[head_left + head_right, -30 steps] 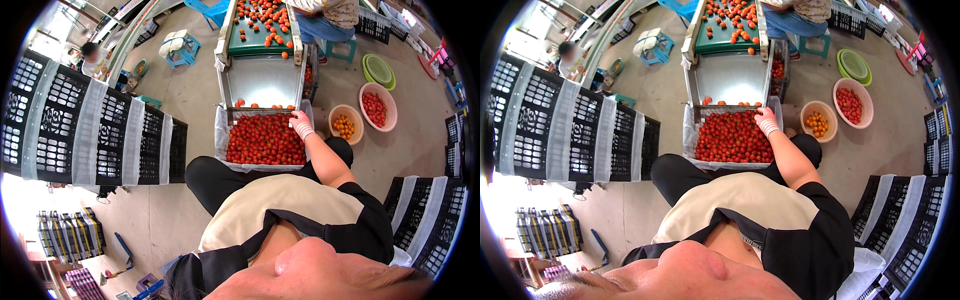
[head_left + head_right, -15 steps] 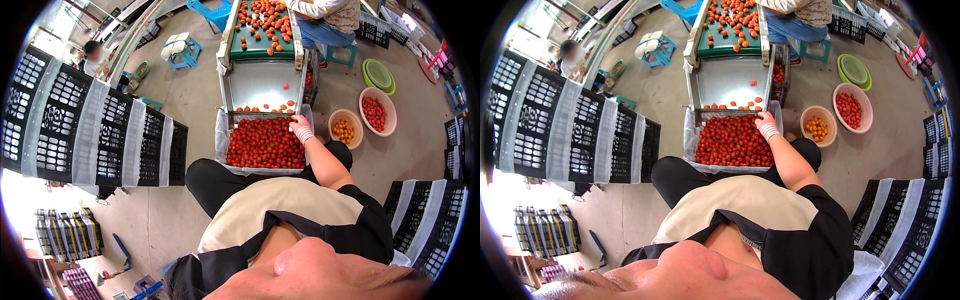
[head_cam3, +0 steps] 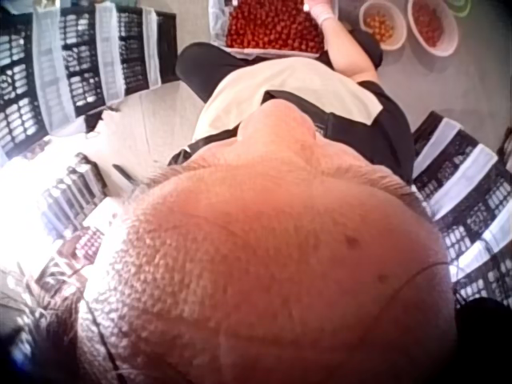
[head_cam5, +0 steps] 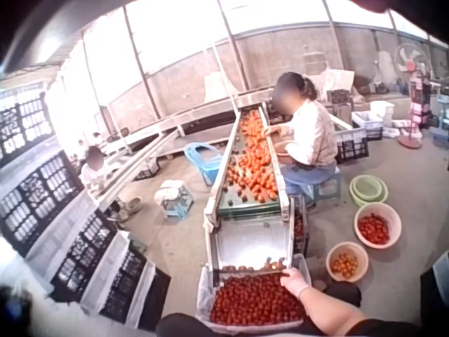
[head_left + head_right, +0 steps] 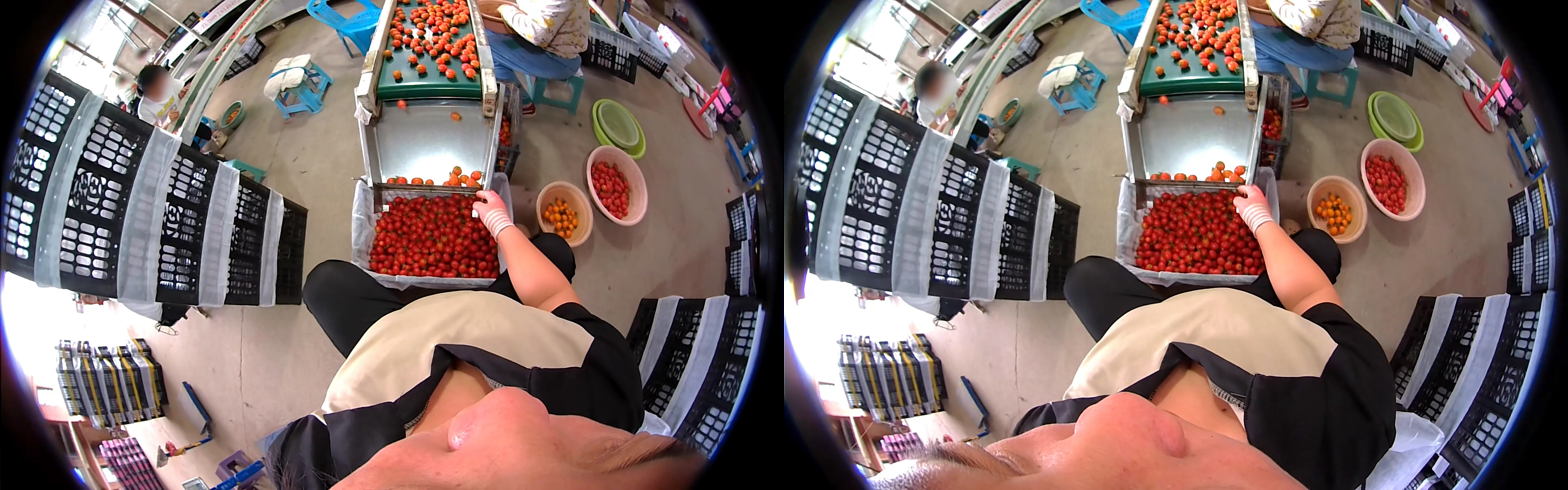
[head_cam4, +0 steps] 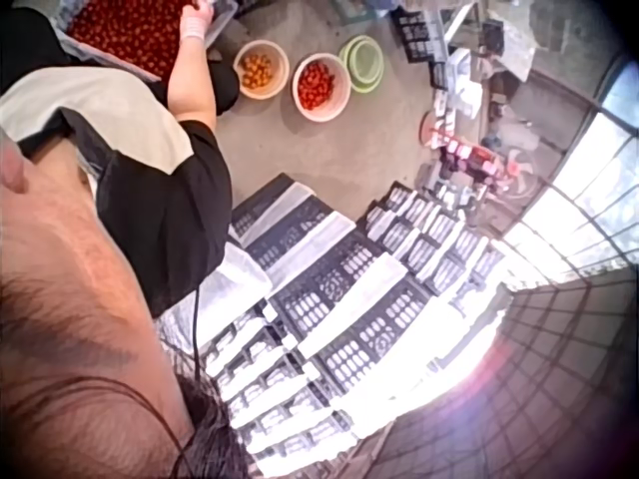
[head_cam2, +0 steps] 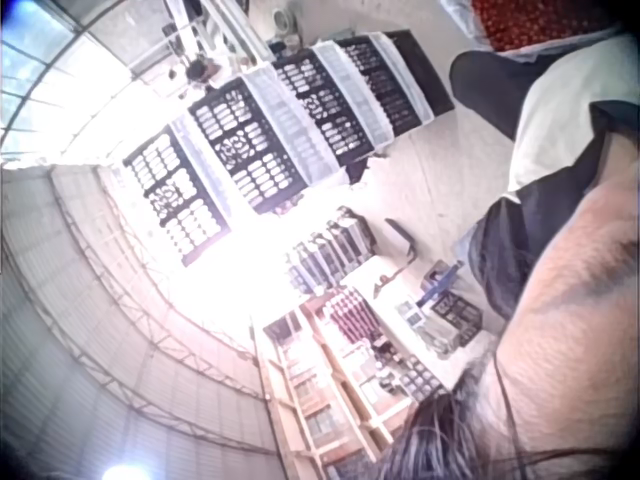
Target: The person sits on the floor and sorts small red tomatoes from a conveyor belt into a white plastic crate. They use both hands to pick the tomatoes and arrange them in the container.
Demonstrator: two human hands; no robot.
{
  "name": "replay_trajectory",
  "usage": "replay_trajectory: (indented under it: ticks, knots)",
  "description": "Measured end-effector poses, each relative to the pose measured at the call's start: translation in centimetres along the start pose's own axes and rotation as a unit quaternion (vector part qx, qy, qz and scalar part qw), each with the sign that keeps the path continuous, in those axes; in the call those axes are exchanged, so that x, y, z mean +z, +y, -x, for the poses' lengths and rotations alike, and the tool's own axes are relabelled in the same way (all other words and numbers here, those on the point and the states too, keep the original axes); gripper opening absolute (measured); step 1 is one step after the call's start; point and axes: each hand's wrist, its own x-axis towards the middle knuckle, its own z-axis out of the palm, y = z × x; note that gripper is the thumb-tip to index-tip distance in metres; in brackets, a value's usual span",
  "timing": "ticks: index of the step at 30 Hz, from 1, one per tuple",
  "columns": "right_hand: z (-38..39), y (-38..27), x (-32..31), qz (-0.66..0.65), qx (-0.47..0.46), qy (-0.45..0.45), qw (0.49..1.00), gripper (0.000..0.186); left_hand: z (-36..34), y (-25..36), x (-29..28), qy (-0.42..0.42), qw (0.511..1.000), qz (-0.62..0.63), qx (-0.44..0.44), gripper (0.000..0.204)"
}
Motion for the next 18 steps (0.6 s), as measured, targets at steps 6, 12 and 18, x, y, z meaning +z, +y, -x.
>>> replay_trajectory:
  ticks: [6, 12, 18]
  knots:
    - [-0.48, 0.60, 0.30, 0.015, -0.017, 0.017, 1.000, 0.046, -0.31, 0.34, -0.07, -0.001, 1.000, 0.000, 0.001, 0.027]
    - [-0.28, 0.36, 0.34, 0.014, -0.007, 0.011, 1.000, 0.046, -0.54, 0.14, 0.21, -0.003, 1.000, 0.003, -0.002, 0.027]
    - [-0.55, 0.79, 0.32, 0.000, -0.010, 0.021, 1.000, 0.046, -0.77, 0.22, 0.06, -0.001, 1.000, 0.003, -0.001, 0.026]
